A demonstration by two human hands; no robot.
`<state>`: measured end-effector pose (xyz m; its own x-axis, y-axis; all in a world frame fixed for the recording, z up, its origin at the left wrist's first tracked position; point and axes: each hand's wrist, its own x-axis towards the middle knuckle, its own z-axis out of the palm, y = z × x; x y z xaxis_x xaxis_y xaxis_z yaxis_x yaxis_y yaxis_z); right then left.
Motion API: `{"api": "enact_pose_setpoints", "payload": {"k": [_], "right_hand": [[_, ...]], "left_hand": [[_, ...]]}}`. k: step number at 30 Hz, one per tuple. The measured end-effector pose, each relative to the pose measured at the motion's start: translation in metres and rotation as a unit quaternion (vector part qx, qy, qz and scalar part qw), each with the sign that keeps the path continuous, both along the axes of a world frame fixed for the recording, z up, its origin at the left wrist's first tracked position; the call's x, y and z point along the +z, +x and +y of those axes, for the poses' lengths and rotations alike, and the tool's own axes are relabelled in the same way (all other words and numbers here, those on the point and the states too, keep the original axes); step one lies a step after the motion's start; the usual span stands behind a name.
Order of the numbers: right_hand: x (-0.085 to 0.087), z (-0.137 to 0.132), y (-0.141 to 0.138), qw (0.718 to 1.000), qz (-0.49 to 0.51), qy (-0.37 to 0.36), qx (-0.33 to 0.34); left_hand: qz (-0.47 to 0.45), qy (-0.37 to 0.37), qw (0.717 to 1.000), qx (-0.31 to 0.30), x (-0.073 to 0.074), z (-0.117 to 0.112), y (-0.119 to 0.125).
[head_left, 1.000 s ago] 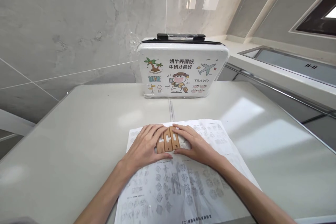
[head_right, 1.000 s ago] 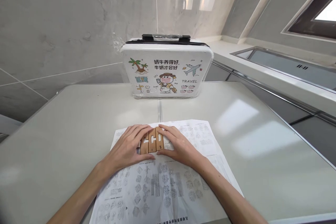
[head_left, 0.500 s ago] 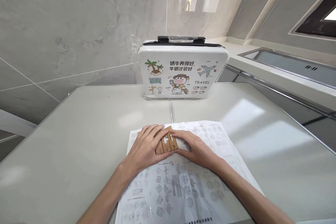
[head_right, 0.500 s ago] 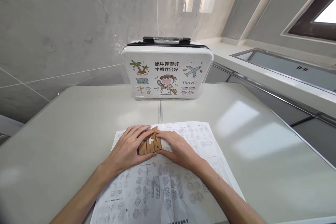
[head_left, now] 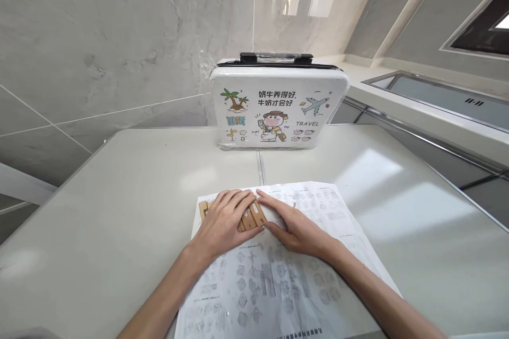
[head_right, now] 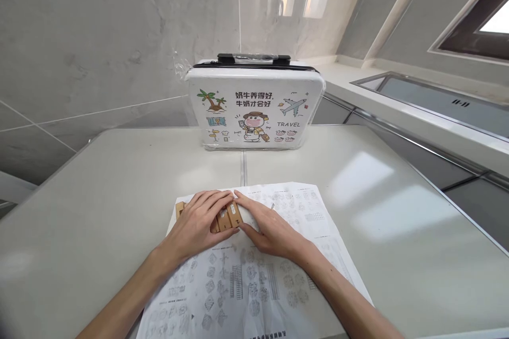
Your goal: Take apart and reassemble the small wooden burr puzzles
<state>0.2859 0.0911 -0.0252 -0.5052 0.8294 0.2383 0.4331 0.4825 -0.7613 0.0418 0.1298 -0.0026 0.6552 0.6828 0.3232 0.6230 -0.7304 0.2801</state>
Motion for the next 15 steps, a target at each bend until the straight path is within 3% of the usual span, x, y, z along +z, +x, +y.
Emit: {"api": "enact_pose_setpoints", "payload": {"k": [8,15], "right_hand": [[-0.010,-0.001,0.002,0.999,-0.027,0.007,-0.040],[-0.007,-0.002,0.001,0.998,-0.041,0.009,-0.050]], "left_hand": [[0.014,-0.005,1.000,0.024,-0.002,0.010,-0.010],[0.017,0.001,0.999,0.039,-0.003,0.016,-0.018]]}}
